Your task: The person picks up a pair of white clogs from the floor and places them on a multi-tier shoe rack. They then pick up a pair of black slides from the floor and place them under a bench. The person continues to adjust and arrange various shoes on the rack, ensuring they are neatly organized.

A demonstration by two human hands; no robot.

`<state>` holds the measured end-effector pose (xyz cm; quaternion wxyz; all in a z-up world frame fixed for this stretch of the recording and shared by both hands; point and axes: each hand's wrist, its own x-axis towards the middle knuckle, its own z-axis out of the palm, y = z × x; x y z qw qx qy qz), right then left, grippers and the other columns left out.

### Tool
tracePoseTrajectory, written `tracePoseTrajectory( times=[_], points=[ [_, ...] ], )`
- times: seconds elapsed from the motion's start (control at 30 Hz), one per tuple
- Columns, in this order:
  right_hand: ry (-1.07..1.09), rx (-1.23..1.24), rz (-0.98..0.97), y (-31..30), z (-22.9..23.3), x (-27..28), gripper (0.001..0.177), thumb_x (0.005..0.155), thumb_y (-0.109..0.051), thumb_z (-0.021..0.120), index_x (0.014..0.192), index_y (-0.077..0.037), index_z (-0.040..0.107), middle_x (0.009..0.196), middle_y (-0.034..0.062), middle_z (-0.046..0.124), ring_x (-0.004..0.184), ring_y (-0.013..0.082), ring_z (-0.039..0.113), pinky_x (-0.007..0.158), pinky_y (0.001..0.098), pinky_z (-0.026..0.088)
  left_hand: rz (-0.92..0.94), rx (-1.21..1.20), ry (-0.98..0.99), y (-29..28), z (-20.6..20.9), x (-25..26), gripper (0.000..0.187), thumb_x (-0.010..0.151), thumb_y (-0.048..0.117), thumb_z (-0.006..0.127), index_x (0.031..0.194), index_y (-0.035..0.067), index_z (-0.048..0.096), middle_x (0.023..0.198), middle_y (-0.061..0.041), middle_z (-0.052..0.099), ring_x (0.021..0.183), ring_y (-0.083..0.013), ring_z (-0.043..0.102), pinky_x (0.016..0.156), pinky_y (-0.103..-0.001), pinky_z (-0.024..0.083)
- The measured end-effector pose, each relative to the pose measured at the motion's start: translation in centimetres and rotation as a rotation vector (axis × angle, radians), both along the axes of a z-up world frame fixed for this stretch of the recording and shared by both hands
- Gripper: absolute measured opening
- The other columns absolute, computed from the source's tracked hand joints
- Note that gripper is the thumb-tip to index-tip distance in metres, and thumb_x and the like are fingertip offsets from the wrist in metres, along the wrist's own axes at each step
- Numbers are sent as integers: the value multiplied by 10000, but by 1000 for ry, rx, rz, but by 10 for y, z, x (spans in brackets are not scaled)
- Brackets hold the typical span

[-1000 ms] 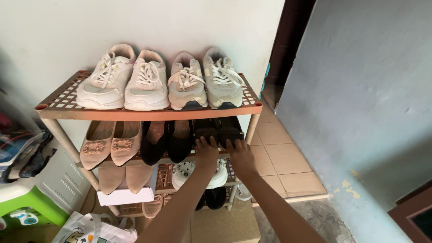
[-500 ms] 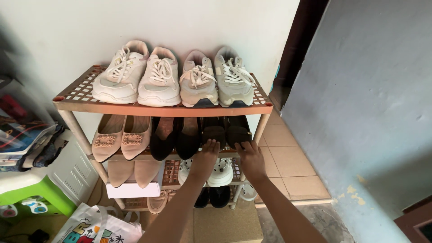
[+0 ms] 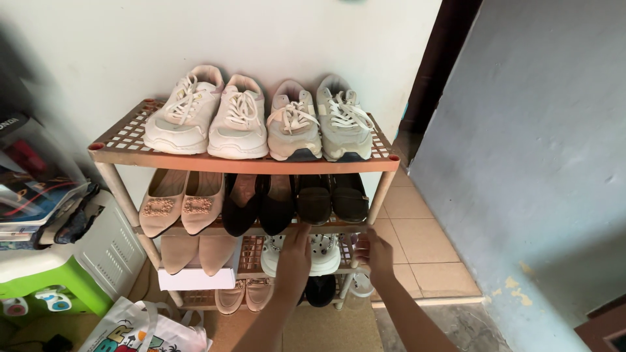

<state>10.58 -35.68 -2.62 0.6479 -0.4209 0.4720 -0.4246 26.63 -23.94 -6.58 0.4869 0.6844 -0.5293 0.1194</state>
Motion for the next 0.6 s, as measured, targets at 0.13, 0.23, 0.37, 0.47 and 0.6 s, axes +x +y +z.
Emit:
tracePoseTrajectory(
  times=[0.13, 0.23, 0.37, 0.47, 0.6],
  points=[
    [15, 115, 116, -10, 11, 17, 618, 929, -545, 620, 1028, 57, 714, 828, 190, 721, 629, 285, 626, 616, 362, 512, -50, 4, 607, -24, -14, -5, 350, 991, 375, 585, 1190, 114, 704, 1020, -48, 808, 941, -192, 784, 854, -324, 617],
    [18, 100, 236, -29, -4, 27, 647, 937, -598, 656, 1071, 31, 727, 797, 163, 717, 603, 269, 693, 545, 353, 606, -261, -122, 1218, -56, -44, 5, 485, 946, 330, 765, 1153, -102, 686, 926, -276, 779, 742, -352, 797, 656, -439, 686],
    [-7, 74, 149, -38, -13, 35, 402, 958, -375, 684, 961, 20, 761, 766, 171, 747, 595, 256, 718, 555, 369, 615, -320, -129, 1420, -75, -44, 17, 448, 971, 274, 724, 1174, -121, 666, 937, -286, 756, 764, -332, 786, 658, -429, 688],
    [1, 67, 113, -41, -19, 37, 367, 943, -349, 687, 893, 6, 759, 733, 162, 746, 586, 254, 727, 555, 375, 619, -365, -150, 1411, -96, -67, 29, 476, 979, 300, 733, 1166, -130, 656, 974, -299, 750, 830, -353, 784, 704, -457, 680],
    [-3, 63, 83, -39, -19, 38, 350, 938, -313, 677, 883, 25, 748, 707, 157, 735, 552, 250, 713, 543, 358, 612, -377, -137, 1437, -95, -59, 28, 552, 968, 304, 741, 1201, -182, 623, 1006, -319, 742, 852, -367, 781, 736, -479, 677]
  ],
)
